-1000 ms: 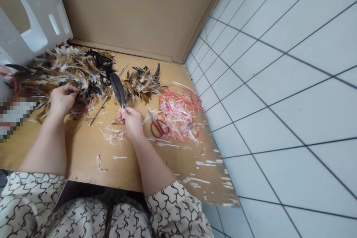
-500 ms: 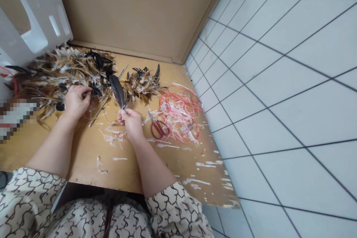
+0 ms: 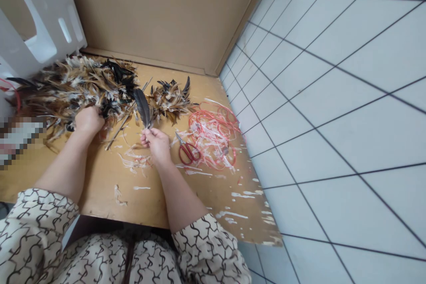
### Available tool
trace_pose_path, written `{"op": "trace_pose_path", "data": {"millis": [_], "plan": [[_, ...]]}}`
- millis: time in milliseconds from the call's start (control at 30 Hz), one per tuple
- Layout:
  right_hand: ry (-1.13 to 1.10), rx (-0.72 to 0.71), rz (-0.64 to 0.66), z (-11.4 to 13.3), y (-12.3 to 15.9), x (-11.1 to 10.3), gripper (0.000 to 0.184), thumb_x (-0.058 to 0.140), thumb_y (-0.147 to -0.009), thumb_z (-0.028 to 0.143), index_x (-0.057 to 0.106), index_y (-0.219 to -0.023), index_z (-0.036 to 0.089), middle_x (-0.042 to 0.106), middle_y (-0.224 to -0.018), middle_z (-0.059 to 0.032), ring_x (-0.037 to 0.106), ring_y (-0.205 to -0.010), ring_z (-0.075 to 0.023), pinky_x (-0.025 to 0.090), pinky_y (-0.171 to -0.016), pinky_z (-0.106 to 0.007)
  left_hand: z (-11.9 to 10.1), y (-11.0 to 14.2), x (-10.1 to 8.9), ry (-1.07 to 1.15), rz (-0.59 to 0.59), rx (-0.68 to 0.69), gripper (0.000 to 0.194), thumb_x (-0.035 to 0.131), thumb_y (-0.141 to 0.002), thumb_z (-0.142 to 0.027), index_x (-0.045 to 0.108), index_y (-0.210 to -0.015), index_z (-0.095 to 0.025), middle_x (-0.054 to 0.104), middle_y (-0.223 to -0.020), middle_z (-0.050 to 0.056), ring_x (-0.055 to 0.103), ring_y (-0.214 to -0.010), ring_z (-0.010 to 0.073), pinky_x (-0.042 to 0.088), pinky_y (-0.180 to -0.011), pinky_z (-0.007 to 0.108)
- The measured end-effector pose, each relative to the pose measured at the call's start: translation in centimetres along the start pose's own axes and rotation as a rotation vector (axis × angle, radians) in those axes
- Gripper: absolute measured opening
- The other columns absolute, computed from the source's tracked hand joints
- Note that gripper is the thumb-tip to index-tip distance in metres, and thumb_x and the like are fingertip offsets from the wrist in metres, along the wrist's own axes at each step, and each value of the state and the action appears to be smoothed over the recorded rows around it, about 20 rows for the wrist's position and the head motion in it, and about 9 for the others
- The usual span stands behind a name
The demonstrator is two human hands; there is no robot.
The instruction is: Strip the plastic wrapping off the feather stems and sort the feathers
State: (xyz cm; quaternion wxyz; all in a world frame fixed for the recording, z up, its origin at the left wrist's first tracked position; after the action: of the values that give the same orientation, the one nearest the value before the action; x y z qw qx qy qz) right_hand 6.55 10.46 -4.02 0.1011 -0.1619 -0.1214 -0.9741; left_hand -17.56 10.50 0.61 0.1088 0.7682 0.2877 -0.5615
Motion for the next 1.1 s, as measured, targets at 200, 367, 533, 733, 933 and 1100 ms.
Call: {"op": "trace_pose_path", "data": {"millis": [200,367,533,733,933,1100], "plan": [[0.007,-0.007,-0.003,0.1,0.0,0.0,0.014,0.066,-0.062,0.028,0.060,-0.059,0.016,0.054,-0.050,0.0035,0.046,-0.045,-0.0058,0.035,-0.045,-0.020,2.1,0.1,-0.5,0.608,0.036,-0.128,0.003,0.056,-0.055,-0.018,0.053,-0.053,-0.019,0.048,-0.045,-0.002,0.045,-0.045,0.0136,0.035,-0.049,0.026],[0.005,-0.003,0.003,0.1,-0.1,0.0,0.015,0.067,-0.061,0.029,0.060,-0.059,0.016,0.054,-0.050,0.0032,0.045,-0.046,-0.0060,0.035,-0.045,-0.020,2.6,0.8,0.0,1.013,0.116,-0.268,0.009,0.060,-0.047,-0.017,0.053,-0.053,-0.018,0.043,-0.040,-0.006,0.035,-0.038,0.0076,0.026,-0.041,0.022],[0.003,-0.009,0.006,0.1,0.0,0.1,0.016,0.067,-0.061,0.030,0.060,-0.058,0.016,0.054,-0.049,0.0032,0.045,-0.045,-0.0061,0.035,-0.045,-0.020,1.2,0.9,-0.4,1.208,0.196,-0.202,0.017,0.067,-0.043,-0.019,0.054,-0.053,-0.016,0.049,-0.046,-0.005,0.040,-0.041,0.0062,0.034,-0.046,0.022],[0.032,-0.001,0.013,0.0,0.1,0.4,0.014,0.067,-0.061,0.029,0.060,-0.058,0.016,0.054,-0.050,0.0031,0.045,-0.046,-0.0059,0.035,-0.045,-0.020,-0.6,1.7,0.4,1.221,0.339,-0.181,0.022,0.069,-0.044,-0.020,0.048,-0.047,-0.017,0.047,-0.045,-0.004,0.043,-0.042,0.0070,0.037,-0.047,0.023],[0.037,0.007,0.035,-0.1,0.4,0.9,0.018,0.068,-0.060,0.032,0.061,-0.059,0.016,0.058,-0.051,0.0018,0.049,-0.046,-0.0062,0.036,-0.046,-0.020,-3.8,3.1,1.5,1.342,0.459,-0.089,0.025,0.070,-0.043,-0.020,0.045,-0.046,-0.017,0.040,-0.037,-0.007,0.034,-0.034,0.0049,0.026,-0.039,0.021],[0.042,0.008,0.034,-0.4,0.6,1.3,0.020,0.068,-0.060,0.034,0.061,-0.060,0.016,0.062,-0.056,-0.0005,0.053,-0.049,-0.0078,0.037,-0.047,-0.020,-6.0,4.4,1.9,1.280,0.518,-0.018,0.028,0.073,-0.041,-0.024,0.047,-0.045,-0.016,0.046,-0.037,-0.005,0.037,-0.034,0.0054,0.025,-0.039,0.020]]}}
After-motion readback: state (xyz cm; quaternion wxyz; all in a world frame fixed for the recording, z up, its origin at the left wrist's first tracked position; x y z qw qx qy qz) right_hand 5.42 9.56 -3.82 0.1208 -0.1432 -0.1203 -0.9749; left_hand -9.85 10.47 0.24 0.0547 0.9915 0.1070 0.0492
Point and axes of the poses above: each hand's wrist, its own y-axis away from the middle knuckle, its own x-axis out of the palm, z = x × y, the point moved 10 cm from there along -y, towards the middle knuckle
